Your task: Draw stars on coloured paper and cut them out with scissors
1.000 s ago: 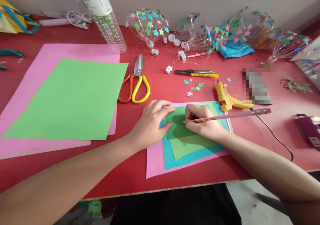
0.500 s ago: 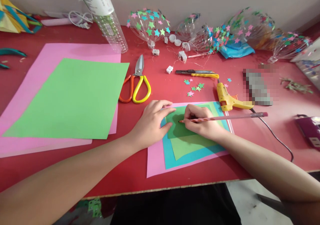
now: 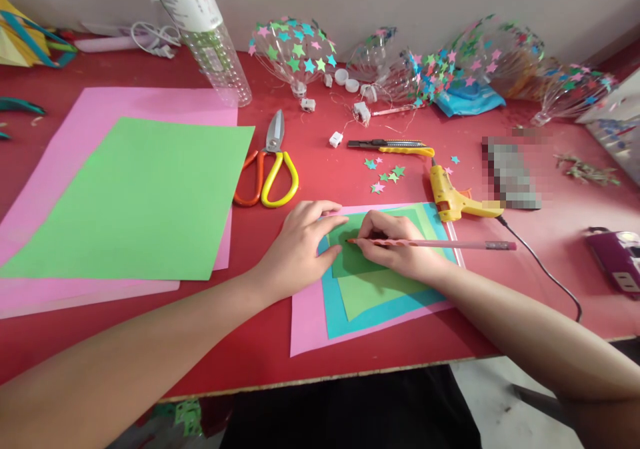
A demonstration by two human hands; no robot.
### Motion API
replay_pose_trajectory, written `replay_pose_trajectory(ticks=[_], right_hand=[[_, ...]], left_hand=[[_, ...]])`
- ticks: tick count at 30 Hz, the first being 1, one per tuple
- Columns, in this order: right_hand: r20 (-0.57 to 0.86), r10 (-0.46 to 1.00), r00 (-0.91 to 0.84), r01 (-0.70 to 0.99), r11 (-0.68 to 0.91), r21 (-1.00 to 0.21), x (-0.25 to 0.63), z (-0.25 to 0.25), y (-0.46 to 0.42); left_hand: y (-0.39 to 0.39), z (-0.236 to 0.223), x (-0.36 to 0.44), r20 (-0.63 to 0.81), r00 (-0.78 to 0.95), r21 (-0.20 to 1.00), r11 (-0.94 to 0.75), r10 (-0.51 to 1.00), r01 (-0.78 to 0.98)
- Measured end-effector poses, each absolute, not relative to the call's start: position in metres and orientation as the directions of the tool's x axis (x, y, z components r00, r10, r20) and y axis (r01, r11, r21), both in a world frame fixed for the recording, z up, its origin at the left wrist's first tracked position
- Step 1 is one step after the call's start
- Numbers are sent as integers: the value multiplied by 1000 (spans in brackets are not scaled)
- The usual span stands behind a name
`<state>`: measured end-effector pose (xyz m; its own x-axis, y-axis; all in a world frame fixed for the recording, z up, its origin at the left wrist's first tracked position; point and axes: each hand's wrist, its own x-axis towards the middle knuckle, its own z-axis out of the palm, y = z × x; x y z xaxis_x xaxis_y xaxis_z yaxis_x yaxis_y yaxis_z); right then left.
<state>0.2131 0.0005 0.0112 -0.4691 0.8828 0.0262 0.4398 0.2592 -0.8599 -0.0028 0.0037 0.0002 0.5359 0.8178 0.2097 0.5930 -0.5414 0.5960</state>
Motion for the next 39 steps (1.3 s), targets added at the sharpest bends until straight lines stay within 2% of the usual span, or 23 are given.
replay_pose_trajectory(ticks=[6,19,39], right_hand=[[35,886,-463,440,264,-858,212,13,0],[60,942,-331,451,213,-867,211,11,-2],[89,957,-276,459,212,-863,211,14,0]], left_hand=[[4,1,-3,200,538,597,-537,819,596],[4,0,-3,211,540,585,-548,815,598],[4,0,-3,214,538,584,-548,816,599]])
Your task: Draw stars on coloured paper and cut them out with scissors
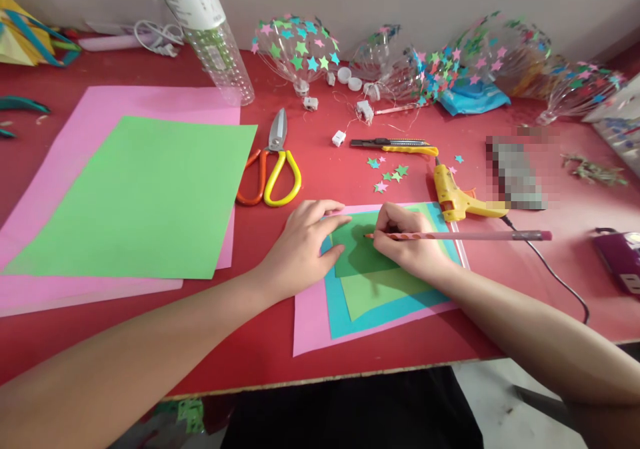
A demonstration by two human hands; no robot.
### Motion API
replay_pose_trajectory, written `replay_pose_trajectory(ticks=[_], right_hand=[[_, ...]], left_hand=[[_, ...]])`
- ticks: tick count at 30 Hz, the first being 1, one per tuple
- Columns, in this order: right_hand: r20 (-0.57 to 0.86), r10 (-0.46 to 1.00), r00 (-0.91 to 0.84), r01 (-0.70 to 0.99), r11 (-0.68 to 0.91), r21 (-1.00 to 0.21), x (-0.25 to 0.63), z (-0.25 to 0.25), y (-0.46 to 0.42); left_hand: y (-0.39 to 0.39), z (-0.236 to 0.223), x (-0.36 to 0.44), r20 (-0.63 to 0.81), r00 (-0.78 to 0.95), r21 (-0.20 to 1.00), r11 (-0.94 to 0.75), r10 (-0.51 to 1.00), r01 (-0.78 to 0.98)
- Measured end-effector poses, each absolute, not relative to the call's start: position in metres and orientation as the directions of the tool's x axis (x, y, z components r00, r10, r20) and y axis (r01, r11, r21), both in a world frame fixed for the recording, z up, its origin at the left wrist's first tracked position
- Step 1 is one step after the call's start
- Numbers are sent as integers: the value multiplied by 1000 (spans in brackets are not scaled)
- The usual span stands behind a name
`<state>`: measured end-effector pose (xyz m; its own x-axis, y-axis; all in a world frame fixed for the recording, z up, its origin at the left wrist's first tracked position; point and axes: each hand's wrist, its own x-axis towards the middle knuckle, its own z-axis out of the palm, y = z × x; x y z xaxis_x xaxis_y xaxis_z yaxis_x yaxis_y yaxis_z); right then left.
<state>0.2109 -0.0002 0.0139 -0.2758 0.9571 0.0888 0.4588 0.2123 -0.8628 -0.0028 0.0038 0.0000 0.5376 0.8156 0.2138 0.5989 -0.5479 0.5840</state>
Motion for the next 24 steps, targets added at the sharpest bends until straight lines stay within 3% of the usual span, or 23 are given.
replay_pose_trajectory(ticks=[17,24], right_hand=[[32,919,-394,483,236,-843,212,13,-4],[90,882,-463,454,323,-830,214,10,-3]], left_hand=[[3,1,-3,215,540,586,-550,814,596],[4,-1,-2,229,542,577,-561,808,593]])
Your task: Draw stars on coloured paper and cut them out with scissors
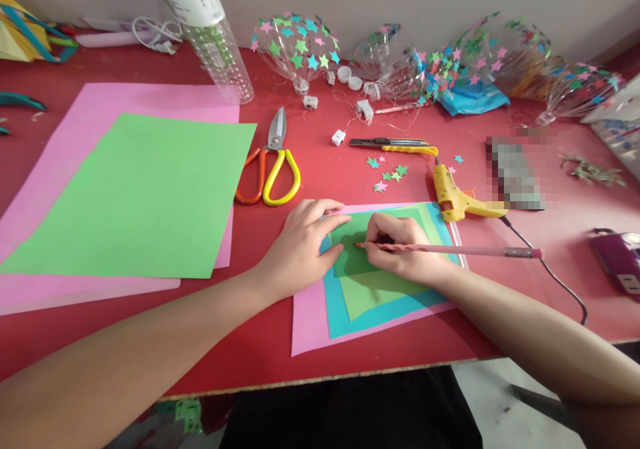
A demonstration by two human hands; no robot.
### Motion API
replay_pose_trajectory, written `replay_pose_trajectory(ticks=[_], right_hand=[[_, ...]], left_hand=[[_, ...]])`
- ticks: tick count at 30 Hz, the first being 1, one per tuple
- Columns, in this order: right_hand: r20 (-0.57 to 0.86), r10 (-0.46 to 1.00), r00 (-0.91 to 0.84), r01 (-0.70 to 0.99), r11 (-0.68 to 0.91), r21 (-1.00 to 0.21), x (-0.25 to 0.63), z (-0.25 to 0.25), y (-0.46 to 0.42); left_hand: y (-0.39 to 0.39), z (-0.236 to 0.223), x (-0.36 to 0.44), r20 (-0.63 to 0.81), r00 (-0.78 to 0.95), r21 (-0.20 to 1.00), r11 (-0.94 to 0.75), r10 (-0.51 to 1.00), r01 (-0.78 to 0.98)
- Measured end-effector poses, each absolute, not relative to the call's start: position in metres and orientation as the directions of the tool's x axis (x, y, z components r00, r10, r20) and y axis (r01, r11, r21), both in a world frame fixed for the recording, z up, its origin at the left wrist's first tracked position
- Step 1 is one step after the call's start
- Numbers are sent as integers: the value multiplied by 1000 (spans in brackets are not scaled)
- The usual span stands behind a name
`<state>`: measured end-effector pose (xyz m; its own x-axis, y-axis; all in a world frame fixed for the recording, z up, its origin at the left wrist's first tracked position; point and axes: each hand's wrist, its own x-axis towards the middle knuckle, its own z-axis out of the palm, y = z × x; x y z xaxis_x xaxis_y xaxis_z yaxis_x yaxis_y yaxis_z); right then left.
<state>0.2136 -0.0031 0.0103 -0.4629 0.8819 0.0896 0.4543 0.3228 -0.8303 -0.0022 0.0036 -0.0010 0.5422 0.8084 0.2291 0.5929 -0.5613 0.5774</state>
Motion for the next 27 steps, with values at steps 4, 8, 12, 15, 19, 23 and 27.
replay_pose_trajectory(ticks=[4,8,12,15,19,23,27], right_hand=[[122,860,-496,430,366,-826,213,9,-3],[112,850,-515,426,367,-827,214,10,-3],[84,875,-477,428,314,-848,214,9,-2],[74,904,-422,408,262,-874,214,8,-1],[78,905,-418,420,269,-867,214,7,-2],[72,892,-447,443,291,-848,213,9,-2],[60,870,-489,435,304,-847,213,11,-2]], left_hand=[[4,-2,-2,233,545,575,-566,805,591],[4,-2,-3,237,542,578,-566,806,588],[4,-2,-3,245,542,577,-570,804,585],[4,-2,-3,243,541,573,-569,805,590],[4,-2,-3,240,539,572,-566,808,594],[4,-2,-3,242,544,571,-571,803,590],[4,-2,-3,248,544,575,-574,802,584]])
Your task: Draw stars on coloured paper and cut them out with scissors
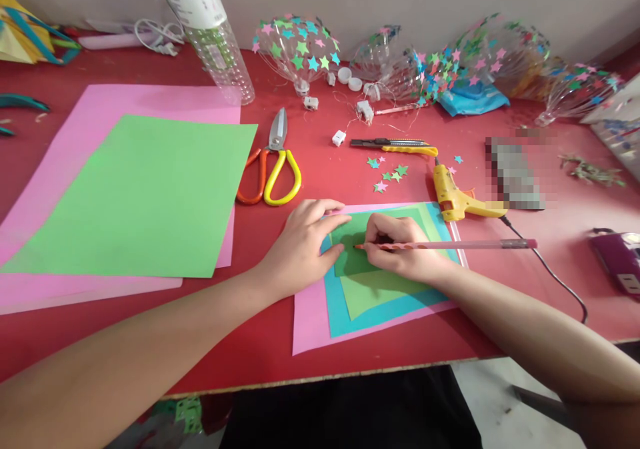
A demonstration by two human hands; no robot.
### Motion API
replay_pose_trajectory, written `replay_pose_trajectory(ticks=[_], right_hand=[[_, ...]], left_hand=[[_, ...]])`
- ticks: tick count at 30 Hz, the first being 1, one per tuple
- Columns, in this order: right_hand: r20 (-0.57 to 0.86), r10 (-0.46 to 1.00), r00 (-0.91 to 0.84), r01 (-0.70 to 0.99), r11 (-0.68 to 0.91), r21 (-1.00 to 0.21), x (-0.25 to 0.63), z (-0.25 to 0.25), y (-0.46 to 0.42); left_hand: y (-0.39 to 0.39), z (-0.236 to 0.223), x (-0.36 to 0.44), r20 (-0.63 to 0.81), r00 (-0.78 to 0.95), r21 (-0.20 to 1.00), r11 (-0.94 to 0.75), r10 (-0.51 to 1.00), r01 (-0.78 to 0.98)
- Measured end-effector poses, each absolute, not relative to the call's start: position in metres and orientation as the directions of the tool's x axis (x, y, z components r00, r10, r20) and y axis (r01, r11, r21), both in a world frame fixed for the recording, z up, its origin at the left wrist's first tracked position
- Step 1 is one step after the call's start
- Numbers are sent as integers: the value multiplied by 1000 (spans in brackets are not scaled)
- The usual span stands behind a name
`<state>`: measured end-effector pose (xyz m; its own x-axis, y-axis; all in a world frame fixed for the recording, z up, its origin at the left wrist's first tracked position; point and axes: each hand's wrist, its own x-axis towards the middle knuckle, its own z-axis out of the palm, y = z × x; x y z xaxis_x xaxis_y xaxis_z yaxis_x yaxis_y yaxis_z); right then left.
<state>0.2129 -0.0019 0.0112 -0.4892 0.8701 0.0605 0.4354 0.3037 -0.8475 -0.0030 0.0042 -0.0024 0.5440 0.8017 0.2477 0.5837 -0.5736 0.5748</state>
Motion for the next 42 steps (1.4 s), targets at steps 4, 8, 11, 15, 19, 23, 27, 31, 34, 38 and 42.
replay_pose_trajectory(ticks=[4,8,11,15,19,23,27,31,34,38,42], right_hand=[[110,914,-391,382,270,-884,214,9,-1],[106,923,-370,360,248,-899,214,8,-1],[137,943,-304,343,242,-908,215,8,-1],[244,966,-81,319,257,-912,217,7,2],[303,952,-51,332,302,-894,218,9,2],[321,938,-128,408,345,-845,221,14,4],[352,868,-349,577,495,-649,225,15,9],[333,791,-513,587,607,-536,225,12,10],[326,773,-545,622,633,-462,224,11,8],[324,782,-533,654,623,-429,225,8,8],[345,778,-525,649,628,-430,224,5,9]], left_hand=[[4,-3,-3,240,539,576,-565,808,590],[4,-3,-3,233,539,580,-561,810,591],[4,-2,-3,238,542,577,-566,806,588],[4,-1,-3,242,539,591,-563,807,578],[4,-3,-4,236,527,614,-546,817,571],[7,-4,-4,250,499,645,-527,830,554],[8,-3,-3,226,487,656,-501,844,564],[9,-1,-2,191,521,620,-514,832,593],[11,0,-2,161,529,623,-501,833,601],[11,4,0,143,510,679,-459,848,573],[9,8,5,157,492,723,-439,856,533]])
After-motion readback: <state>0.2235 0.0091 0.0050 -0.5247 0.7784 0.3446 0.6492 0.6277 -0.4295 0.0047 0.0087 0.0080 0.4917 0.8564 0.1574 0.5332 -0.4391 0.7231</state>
